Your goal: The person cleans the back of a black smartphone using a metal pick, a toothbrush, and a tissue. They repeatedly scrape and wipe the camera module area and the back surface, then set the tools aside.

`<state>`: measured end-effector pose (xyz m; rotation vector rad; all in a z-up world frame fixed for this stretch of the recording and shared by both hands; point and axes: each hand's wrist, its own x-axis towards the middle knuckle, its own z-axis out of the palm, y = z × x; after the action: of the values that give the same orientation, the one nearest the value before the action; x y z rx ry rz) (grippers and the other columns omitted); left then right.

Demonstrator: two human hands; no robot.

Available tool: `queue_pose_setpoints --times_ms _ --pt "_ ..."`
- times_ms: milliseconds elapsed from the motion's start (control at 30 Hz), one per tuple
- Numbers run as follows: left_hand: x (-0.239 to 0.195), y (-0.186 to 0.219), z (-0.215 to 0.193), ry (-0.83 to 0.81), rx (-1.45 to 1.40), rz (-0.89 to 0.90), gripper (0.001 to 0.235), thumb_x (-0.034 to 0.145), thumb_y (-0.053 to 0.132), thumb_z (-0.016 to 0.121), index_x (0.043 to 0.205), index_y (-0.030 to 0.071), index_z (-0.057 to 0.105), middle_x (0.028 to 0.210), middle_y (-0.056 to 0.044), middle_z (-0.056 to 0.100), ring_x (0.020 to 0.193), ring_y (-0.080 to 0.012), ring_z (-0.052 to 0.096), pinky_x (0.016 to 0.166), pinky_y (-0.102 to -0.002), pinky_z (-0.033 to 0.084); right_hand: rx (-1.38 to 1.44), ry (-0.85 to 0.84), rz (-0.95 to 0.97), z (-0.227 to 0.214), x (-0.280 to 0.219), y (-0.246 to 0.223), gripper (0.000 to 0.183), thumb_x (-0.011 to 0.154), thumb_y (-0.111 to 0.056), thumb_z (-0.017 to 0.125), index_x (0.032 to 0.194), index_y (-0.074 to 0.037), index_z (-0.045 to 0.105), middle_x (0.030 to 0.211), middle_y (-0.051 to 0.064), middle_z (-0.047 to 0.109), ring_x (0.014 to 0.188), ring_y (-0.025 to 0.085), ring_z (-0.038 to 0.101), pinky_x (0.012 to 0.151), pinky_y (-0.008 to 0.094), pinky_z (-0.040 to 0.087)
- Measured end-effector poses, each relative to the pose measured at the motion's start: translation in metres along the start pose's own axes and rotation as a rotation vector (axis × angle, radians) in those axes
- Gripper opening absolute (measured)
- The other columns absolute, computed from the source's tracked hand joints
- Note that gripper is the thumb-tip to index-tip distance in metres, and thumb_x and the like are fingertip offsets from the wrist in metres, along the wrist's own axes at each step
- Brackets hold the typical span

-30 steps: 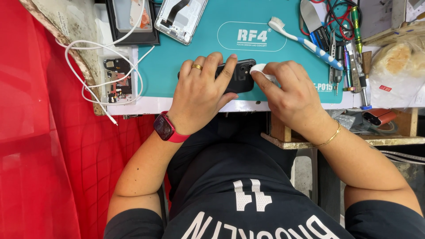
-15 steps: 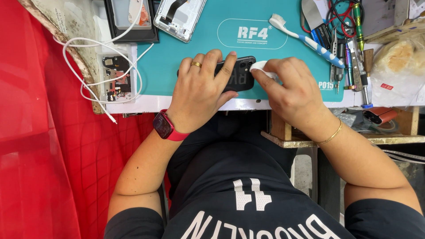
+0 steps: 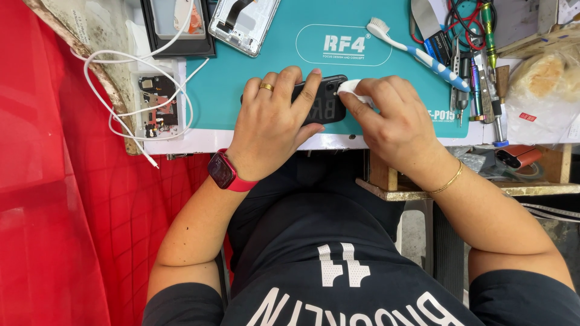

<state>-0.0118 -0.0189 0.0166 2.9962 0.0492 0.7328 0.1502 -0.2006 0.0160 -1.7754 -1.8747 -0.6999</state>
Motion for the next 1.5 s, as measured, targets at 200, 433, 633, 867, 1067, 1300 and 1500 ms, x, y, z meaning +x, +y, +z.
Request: queue_pose_setpoints --times_ms 200,433,633,867,1067,1300,1500 --pt "-0.001 0.000 0.001 0.004 0.000 -0.002 0.092 0.067 0.049 0.097 0.139 0.006 0.060 0.113 -0.009 0.048 0.095 -0.0252 0.058 0.082 -0.040 0.044 0.048 0.004 0.023 0.000 -0.006 0.003 0.022 0.098 0.005 0.060 0.102 -0.005 0.079 0.101 0.012 0.062 0.077 0.029 0.060 0.071 0.041 0.052" --pt "-0.001 -0.001 0.000 -0.007 -0.023 -0.006 0.091 0.068 0.048 0.097 0.140 0.006 0.060 0.113 -0.010 0.048 0.094 -0.0260 0.057 0.083 -0.040 0.044 0.051 -0.044 0.021 -0.003 -0.008 0.005 0.019 0.093 0.005 0.065 0.100 -0.007 0.078 0.102 0.011 0.063 0.081 0.030 0.062 0.075 0.042 0.053" --pt "0.001 -0.016 0.015 -0.107 -0.114 0.020 0.095 0.082 0.063 0.091 0.149 0.009 0.049 0.120 -0.011 0.049 0.090 -0.0275 0.054 0.081 -0.042 0.047 0.079 -0.113 0.327 -0.047 -0.028 0.020 0.029 0.098 0.015 0.059 0.119 0.007 0.078 0.110 0.023 0.062 0.093 0.038 0.061 0.076 0.043 0.050" --pt "0.008 -0.020 0.014 -0.178 -0.211 0.055 0.102 0.071 0.068 0.094 0.143 0.008 0.054 0.120 -0.011 0.051 0.097 -0.0310 0.053 0.086 -0.046 0.050 0.088 -0.235 0.439 -0.087 -0.062 0.035 0.031 0.096 0.016 0.061 0.119 0.006 0.080 0.143 0.031 0.066 0.100 0.040 0.062 0.093 0.051 0.052" --pt "0.010 -0.019 0.013 -0.164 -0.225 0.080 0.094 0.079 0.071 0.083 0.140 0.004 0.058 0.120 -0.012 0.058 0.101 -0.0342 0.057 0.088 -0.049 0.050 -0.096 0.019 0.834 -0.115 -0.122 0.055 0.012 0.123 0.008 0.062 0.125 0.012 0.073 0.089 0.018 0.074 0.088 0.026 0.078 0.080 0.033 0.060" --pt "0.006 -0.018 0.015 -0.162 -0.249 0.059 0.090 0.078 0.066 0.085 0.139 0.004 0.060 0.124 -0.012 0.060 0.107 -0.0343 0.057 0.088 -0.049 0.049 -0.044 -0.111 0.900 -0.117 -0.113 0.040 0.015 0.111 0.006 0.066 0.122 0.007 0.075 0.103 0.018 0.075 0.090 0.027 0.071 0.077 0.036 0.056" --pt "0.004 -0.018 0.018 -0.105 -0.243 0.060 0.090 0.078 0.068 0.085 0.137 0.004 0.062 0.123 -0.013 0.061 0.106 -0.0340 0.058 0.087 -0.048 0.051 -0.063 -0.119 0.962 -0.115 -0.105 0.038 0.012 0.111 0.002 0.068 0.117 0.003 0.077 0.100 0.014 0.076 0.086 0.023 0.072 0.075 0.034 0.055"
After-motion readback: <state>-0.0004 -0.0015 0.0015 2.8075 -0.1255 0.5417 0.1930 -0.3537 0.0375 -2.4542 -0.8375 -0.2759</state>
